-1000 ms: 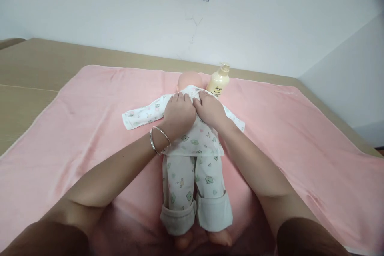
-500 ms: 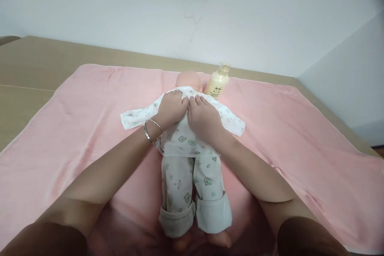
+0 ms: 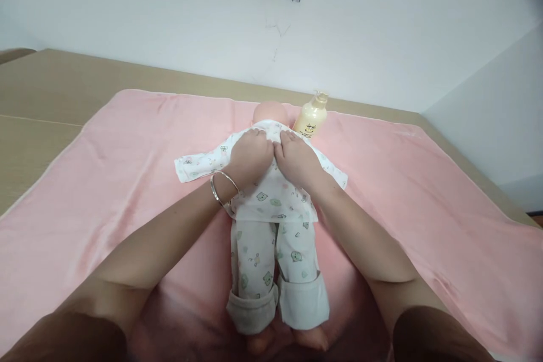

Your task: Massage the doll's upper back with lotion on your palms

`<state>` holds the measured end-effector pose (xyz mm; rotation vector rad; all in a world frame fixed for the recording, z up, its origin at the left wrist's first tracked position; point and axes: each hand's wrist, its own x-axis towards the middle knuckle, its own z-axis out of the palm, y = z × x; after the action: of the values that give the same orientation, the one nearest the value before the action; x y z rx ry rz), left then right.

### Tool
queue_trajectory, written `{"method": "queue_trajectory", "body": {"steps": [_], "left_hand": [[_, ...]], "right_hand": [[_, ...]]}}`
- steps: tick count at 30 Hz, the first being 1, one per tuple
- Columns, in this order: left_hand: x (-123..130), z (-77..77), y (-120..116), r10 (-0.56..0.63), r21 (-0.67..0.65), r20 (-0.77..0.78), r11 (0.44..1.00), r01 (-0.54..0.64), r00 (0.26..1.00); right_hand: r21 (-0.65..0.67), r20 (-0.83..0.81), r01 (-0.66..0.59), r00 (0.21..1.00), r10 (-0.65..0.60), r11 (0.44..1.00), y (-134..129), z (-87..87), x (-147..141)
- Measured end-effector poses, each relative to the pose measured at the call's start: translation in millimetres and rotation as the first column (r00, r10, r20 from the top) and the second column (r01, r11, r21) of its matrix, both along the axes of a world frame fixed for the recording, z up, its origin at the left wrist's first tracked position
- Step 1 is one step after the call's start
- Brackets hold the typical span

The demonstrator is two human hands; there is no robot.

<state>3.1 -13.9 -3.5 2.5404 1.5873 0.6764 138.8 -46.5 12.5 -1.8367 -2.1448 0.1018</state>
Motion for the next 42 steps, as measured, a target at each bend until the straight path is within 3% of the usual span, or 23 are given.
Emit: {"method": "queue_trajectory", "body": {"steps": [3,8,12,16,22,27,31,34,38,42], "left_hand": [[-5,0.0,13,0.104,-0.118,0.071,0.988,-0.095,0.992],[2,-7.8,8,0.088,-0.009,0.121,0.996,-0.088,0.989],[3,-15.4,7,0.089,-0.003,0.191,0.996,-0.090,0.978],[1,-18.4,9,0.051,0.038,0.236,0.997,-0.062,0.970],[1,-17.7,8,0.026,0.044,0.256,0.998,-0.039,0.966],[1,-19.3,9,0.048,0.021,0.287,0.998,-0.056,0.957],[0,-18.8,8,0.036,0.012,0.297,0.999,-0.042,0.954],[0,-16.3,7,0.035,0.010,0.295,0.999,-0.040,0.955],[1,-14.8,6,0.047,-0.004,0.266,0.999,-0.047,0.963],[0,-17.9,8,0.040,0.011,0.315,0.999,-0.045,0.948]], "right_hand": [[-0.027,0.021,-0.029,0.999,0.029,0.999,-11,9.7,-5],[-0.044,-0.073,-0.002,0.997,-0.001,0.999,-3,8.3,-1],[0.022,-0.203,-0.017,0.979,0.021,1.000,12,-2.1,7],[0.054,-0.255,-0.043,0.965,0.055,0.998,14,-0.4,10],[0.231,-0.279,0.058,0.960,0.009,0.971,9,-2.0,6],[0.130,-0.222,-0.078,0.969,0.105,0.988,8,-10.4,-1],[0.181,-0.308,-0.032,0.947,0.088,0.983,5,-2.8,1],[0.200,-0.281,-0.021,0.956,0.077,0.980,4,-1.2,1],[0.050,-0.197,-0.127,0.971,0.134,0.991,8,-3.6,0],[0.050,-0.363,-0.101,0.925,0.113,0.994,8,3.3,6]]}}
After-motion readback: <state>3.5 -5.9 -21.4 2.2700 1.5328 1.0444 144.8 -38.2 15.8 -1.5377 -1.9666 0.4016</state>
